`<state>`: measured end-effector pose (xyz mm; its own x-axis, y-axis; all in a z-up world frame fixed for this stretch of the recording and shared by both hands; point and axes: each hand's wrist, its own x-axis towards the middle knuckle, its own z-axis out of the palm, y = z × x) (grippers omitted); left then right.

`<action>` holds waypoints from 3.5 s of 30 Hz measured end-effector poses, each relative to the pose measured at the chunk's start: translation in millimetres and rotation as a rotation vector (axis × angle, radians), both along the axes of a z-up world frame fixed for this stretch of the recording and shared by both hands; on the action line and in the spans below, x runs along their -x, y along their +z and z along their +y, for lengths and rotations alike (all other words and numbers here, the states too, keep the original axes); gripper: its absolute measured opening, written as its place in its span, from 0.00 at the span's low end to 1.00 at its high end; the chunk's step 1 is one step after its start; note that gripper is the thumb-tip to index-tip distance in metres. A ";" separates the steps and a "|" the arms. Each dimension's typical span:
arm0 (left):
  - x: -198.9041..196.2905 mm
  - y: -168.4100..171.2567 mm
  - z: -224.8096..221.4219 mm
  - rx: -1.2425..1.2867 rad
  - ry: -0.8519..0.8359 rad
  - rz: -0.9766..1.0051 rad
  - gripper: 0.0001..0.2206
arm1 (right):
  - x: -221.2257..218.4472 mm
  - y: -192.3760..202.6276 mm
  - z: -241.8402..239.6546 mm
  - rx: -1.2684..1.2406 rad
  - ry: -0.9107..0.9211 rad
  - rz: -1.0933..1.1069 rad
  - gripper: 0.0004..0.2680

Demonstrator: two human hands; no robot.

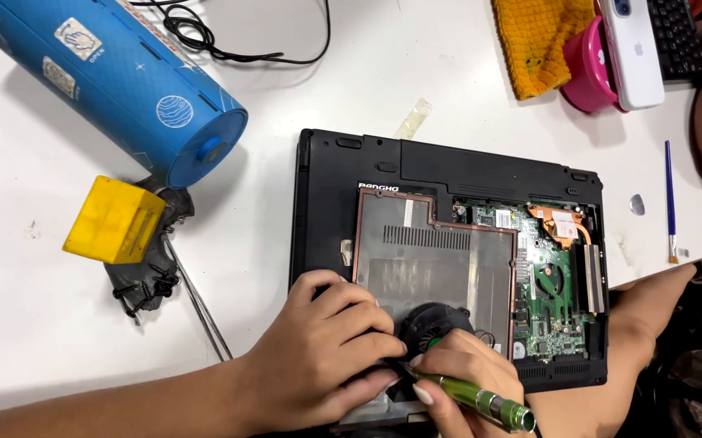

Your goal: Reassembling a laptop by installing and securing the internal cooling fan with screws.

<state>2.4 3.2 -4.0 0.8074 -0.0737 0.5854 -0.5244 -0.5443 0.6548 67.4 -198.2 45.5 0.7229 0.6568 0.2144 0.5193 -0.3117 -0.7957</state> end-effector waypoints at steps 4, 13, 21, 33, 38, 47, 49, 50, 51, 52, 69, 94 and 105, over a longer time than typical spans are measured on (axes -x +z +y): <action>0.9 -0.1 -0.4 -0.009 0.006 -0.021 0.06 | -0.5 -4.3 -0.8 -0.002 -0.038 -0.074 0.09; -0.1 -1.7 -8.2 -0.012 0.017 -0.060 0.05 | 2.1 -7.6 -3.3 0.127 -0.071 -0.273 0.13; -1.7 -5.7 -12.8 -0.115 0.082 -0.122 0.09 | -9.5 35.2 -8.8 0.009 0.222 -0.076 0.10; -3.4 7.8 -8.5 0.034 0.006 -0.029 0.11 | 1.8 53.9 5.3 -0.046 0.011 0.098 0.08; -4.0 12.7 -11.2 0.037 0.026 -0.001 0.08 | 2.6 28.8 3.7 -0.262 -0.041 0.081 0.13; -8.5 17.8 -11.6 -0.028 0.014 -0.046 0.15 | -28.7 69.8 -5.5 -0.093 0.413 0.267 0.10; -8.6 12.9 -11.6 0.012 -0.004 -0.033 0.13 | -29.6 64.2 -2.4 -0.149 0.376 0.232 0.08; -7.8 10.3 -11.8 0.057 -0.015 -0.013 0.11 | -29.7 61.5 -0.9 -0.200 0.345 0.203 0.08; -7.8 8.4 -11.9 0.057 -0.020 -0.013 0.11 | -28.6 60.8 -0.5 -0.201 0.340 0.203 0.08; -7.4 6.8 -11.8 0.054 -0.027 -0.003 0.11 | -27.8 60.1 0.3 -0.207 0.320 0.199 0.06; -9.5 11.3 -11.0 -0.044 -0.068 -0.061 0.16 | -22.2 70.6 4.4 -0.127 0.418 0.171 0.08; -12.9 14.7 -11.5 0.061 -0.082 -0.020 0.08 | -11.4 63.4 7.7 -0.184 0.069 -0.183 0.07; -16.1 14.6 -8.8 0.055 -0.155 -0.018 0.13 | -37.7 83.6 -2.5 -0.127 0.545 0.093 0.11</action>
<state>18.5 -5.6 10.6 0.7782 -0.1642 0.6062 -0.6113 -0.4196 0.6710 105.1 -200.7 129.1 0.3063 0.9135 0.2679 0.5044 0.0829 -0.8595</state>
